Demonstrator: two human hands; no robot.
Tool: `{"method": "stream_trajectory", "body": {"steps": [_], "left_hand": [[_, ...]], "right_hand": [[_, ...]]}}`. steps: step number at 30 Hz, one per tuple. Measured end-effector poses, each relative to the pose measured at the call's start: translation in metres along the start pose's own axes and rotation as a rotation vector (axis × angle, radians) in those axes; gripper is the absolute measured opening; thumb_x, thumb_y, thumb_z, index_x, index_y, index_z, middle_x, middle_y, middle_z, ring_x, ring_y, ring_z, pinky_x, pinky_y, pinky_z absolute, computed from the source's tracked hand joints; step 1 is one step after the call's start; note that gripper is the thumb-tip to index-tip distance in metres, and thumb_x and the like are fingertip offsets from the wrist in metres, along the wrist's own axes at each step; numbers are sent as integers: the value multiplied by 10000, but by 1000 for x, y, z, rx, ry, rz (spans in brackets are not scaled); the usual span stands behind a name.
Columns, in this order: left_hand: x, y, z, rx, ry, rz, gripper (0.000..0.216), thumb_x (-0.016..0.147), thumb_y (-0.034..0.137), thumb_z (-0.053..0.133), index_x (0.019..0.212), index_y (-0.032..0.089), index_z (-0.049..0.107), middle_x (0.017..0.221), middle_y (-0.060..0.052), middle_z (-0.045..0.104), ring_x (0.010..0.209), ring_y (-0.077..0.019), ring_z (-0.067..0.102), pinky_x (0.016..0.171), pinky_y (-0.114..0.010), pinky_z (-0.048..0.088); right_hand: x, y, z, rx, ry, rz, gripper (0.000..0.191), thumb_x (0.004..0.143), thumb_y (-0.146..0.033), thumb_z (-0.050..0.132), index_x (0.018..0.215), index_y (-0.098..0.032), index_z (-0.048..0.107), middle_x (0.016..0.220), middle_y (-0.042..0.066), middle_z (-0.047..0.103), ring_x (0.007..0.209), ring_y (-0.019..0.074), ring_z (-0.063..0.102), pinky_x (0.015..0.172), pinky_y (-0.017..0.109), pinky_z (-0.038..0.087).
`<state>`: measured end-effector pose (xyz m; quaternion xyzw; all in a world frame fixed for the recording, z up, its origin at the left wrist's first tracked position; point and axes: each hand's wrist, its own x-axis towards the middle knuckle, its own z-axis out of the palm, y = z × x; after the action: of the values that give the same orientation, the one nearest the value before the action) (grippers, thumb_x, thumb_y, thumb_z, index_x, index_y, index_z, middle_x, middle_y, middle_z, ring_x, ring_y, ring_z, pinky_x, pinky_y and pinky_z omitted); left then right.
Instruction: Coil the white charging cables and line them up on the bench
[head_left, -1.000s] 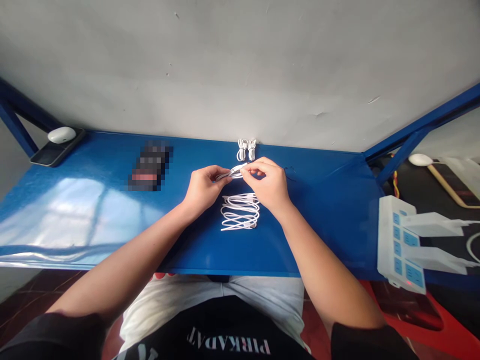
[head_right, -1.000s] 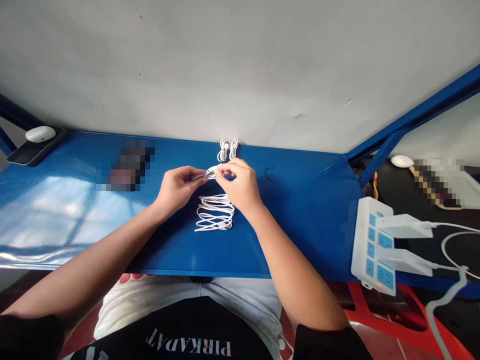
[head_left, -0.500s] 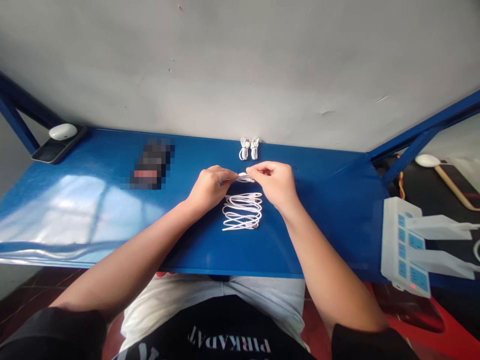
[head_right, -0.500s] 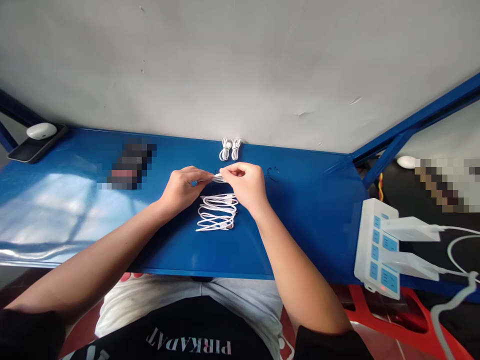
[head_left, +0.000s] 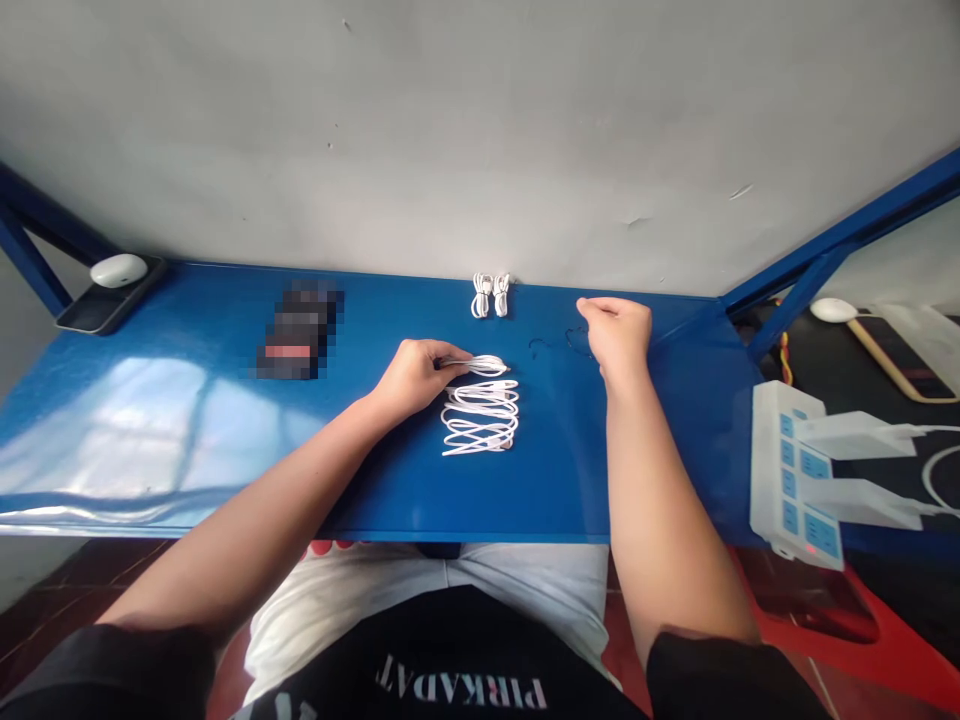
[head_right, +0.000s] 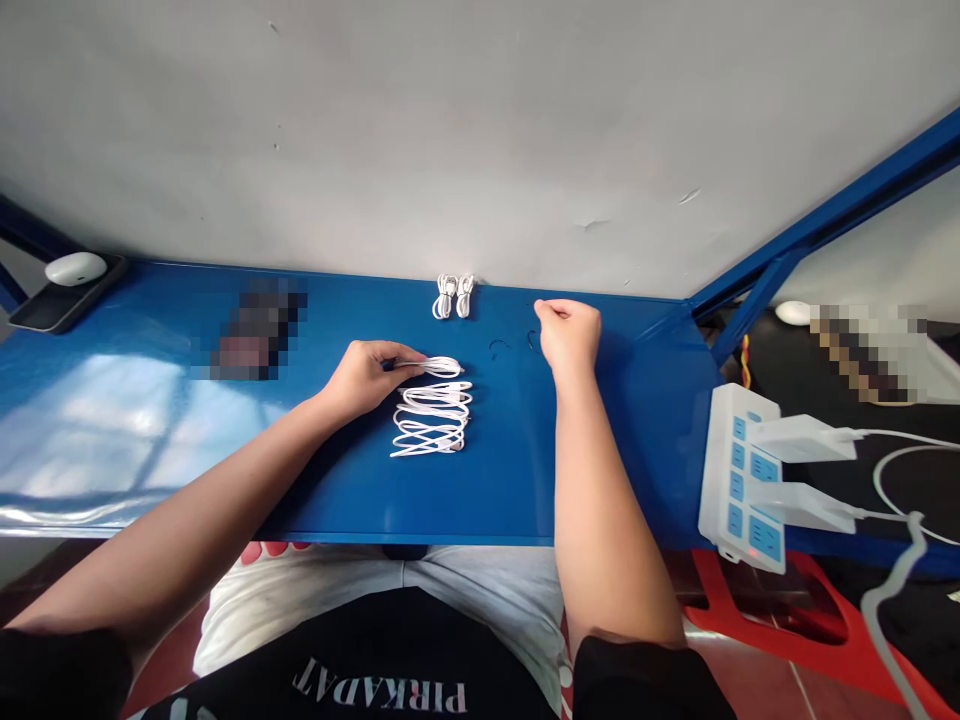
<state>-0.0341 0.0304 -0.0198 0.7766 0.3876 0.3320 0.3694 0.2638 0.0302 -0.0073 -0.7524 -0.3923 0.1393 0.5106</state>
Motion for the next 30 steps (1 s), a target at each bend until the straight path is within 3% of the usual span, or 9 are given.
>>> {"method": "stream_trajectory", "body": {"steps": [3, 7, 11, 13, 15, 19, 23, 25, 30], "left_hand": [[3, -2, 1, 20, -38, -32, 233, 849, 365, 745, 1005, 204, 807, 972, -59, 798, 797, -211, 723, 735, -329, 558], [5, 0, -2, 124, -91, 64, 230, 831, 332, 767, 1025, 214, 808, 995, -70, 780, 897, -226, 707, 822, -349, 546], [6, 1, -7, 95, -174, 141, 231, 858, 370, 755, 1033, 226, 799, 1015, -67, 783, 967, -232, 696, 886, -369, 534], [6, 1, -9, 67, -219, 180, 247, 877, 412, 735, 1031, 229, 793, 1031, -68, 784, 993, -231, 694, 911, -376, 529], [7, 3, -10, 40, -232, 220, 263, 887, 442, 720, 1017, 224, 788, 1063, -75, 780, 1027, -231, 693, 950, -385, 517], [5, 8, -11, 4, -198, 262, 282, 915, 450, 682, 1028, 208, 772, 1127, -81, 761, 1085, -226, 682, 998, -380, 494], [4, 9, -11, 10, -164, 144, 353, 956, 481, 602, 1112, 200, 747, 1131, -81, 760, 1036, -225, 691, 912, -354, 521], [3, 9, -11, 2, -146, 81, 376, 957, 495, 589, 1127, 197, 743, 1145, -84, 758, 1038, -231, 694, 885, -347, 528], [4, 8, -11, 29, -157, 45, 406, 889, 504, 673, 1149, 202, 748, 1134, -88, 760, 999, -243, 700, 867, -360, 533]], "right_hand": [[11, 13, -8, -143, 71, 61, 216, 763, -336, 715, 813, -134, 775, 729, 60, 709, 705, 211, 644, 744, 390, 508], [16, 21, -21, -336, 104, 187, 142, 762, -268, 691, 801, -168, 784, 765, 93, 709, 774, 243, 622, 889, 515, 434], [18, 19, -25, -378, 97, 206, 161, 741, -242, 694, 855, -183, 791, 890, 146, 721, 953, 324, 595, 978, 610, 334], [14, 13, -18, -374, 127, 123, 222, 763, -246, 673, 943, -181, 785, 1006, 167, 717, 1060, 347, 565, 1000, 592, 344], [3, 3, -4, -345, 116, -78, 274, 811, -248, 627, 1031, -172, 771, 1104, 171, 704, 1098, 335, 562, 1002, 540, 400], [-31, -16, 34, -339, -258, -543, 353, 928, -314, 559, 1229, -235, 726, 1294, 121, 662, 1176, 310, 561, 1051, 490, 437], [-49, -18, 54, -416, -453, -612, 401, 952, -320, 559, 1340, -295, 655, 1534, 45, 528, 1337, 341, 468, 1120, 552, 354], [-48, -16, 54, -415, -433, -579, 345, 956, -318, 564, 1277, -289, 687, 1461, 45, 606, 1309, 329, 508, 1126, 564, 325], [-40, -20, 48, -408, -282, -412, 180, 862, -336, 692, 1003, -246, 759, 1003, 70, 788, 1004, 295, 674, 1003, 488, 405]]}}
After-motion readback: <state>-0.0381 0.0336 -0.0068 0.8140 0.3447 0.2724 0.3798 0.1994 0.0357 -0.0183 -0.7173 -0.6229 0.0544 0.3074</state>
